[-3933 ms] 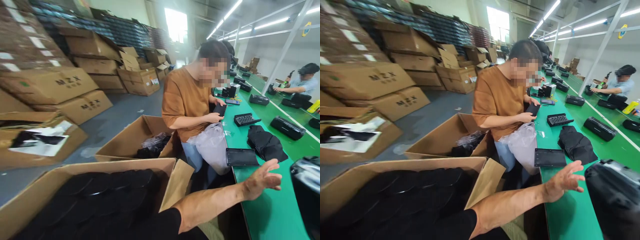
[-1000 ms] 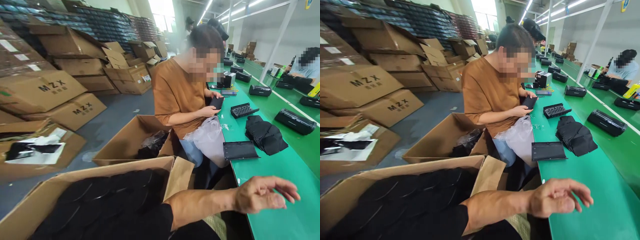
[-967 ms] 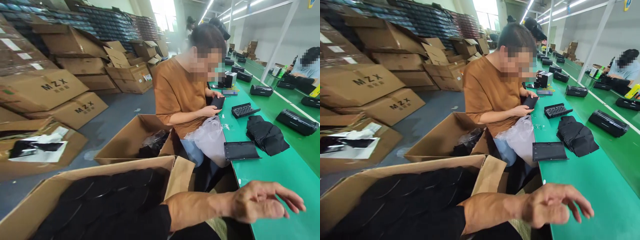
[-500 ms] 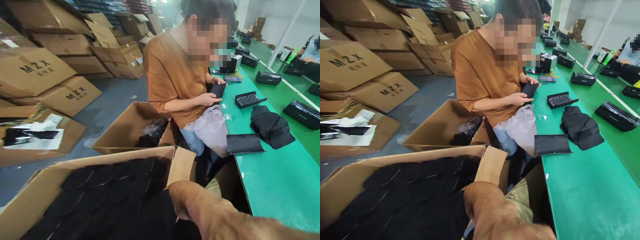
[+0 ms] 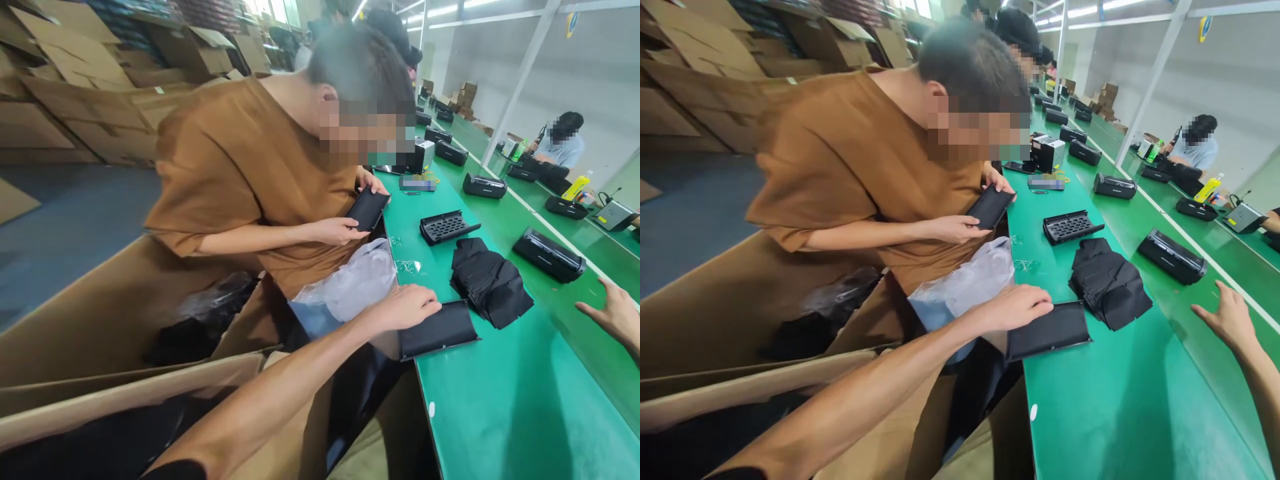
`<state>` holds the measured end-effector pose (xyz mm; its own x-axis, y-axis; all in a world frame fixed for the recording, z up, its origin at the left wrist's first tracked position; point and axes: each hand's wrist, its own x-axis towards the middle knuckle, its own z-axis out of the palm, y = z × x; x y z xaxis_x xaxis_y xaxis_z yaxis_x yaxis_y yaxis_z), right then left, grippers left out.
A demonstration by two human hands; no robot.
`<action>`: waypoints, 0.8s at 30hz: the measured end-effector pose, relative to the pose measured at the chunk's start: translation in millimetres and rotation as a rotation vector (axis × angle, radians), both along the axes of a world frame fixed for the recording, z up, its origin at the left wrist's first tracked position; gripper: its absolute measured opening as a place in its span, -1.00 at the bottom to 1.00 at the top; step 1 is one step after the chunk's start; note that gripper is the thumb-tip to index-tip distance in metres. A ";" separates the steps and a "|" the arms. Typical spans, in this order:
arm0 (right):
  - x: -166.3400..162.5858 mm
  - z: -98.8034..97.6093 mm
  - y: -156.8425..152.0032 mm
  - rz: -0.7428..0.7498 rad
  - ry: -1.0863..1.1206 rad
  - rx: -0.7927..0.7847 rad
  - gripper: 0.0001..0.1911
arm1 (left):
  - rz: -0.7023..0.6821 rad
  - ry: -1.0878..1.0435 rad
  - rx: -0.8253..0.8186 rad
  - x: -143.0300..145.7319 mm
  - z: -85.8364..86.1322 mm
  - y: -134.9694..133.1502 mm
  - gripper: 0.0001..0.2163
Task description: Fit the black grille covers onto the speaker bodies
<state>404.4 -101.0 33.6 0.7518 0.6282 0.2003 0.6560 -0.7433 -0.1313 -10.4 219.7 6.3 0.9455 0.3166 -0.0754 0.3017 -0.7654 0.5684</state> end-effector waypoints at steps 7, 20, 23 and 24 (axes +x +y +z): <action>90.0 -2.5 110.0 -0.018 0.117 0.090 0.16 | 0.027 -0.147 -0.099 -13.0 -8.2 -17.0 -0.68; 13.0 11.2 -84.3 -0.333 0.932 0.367 -0.41 | 0.233 -0.014 -1.114 -27.7 4.0 -72.3 -0.56; -0.1 21.1 -120.8 -0.453 0.791 0.305 -0.43 | 0.377 -0.036 -1.531 -26.0 0.0 -100.1 -0.53; 0.3 25.6 -126.2 -0.494 0.685 0.260 -0.40 | 0.404 -0.048 -1.645 -24.7 -1.6 -108.8 -0.56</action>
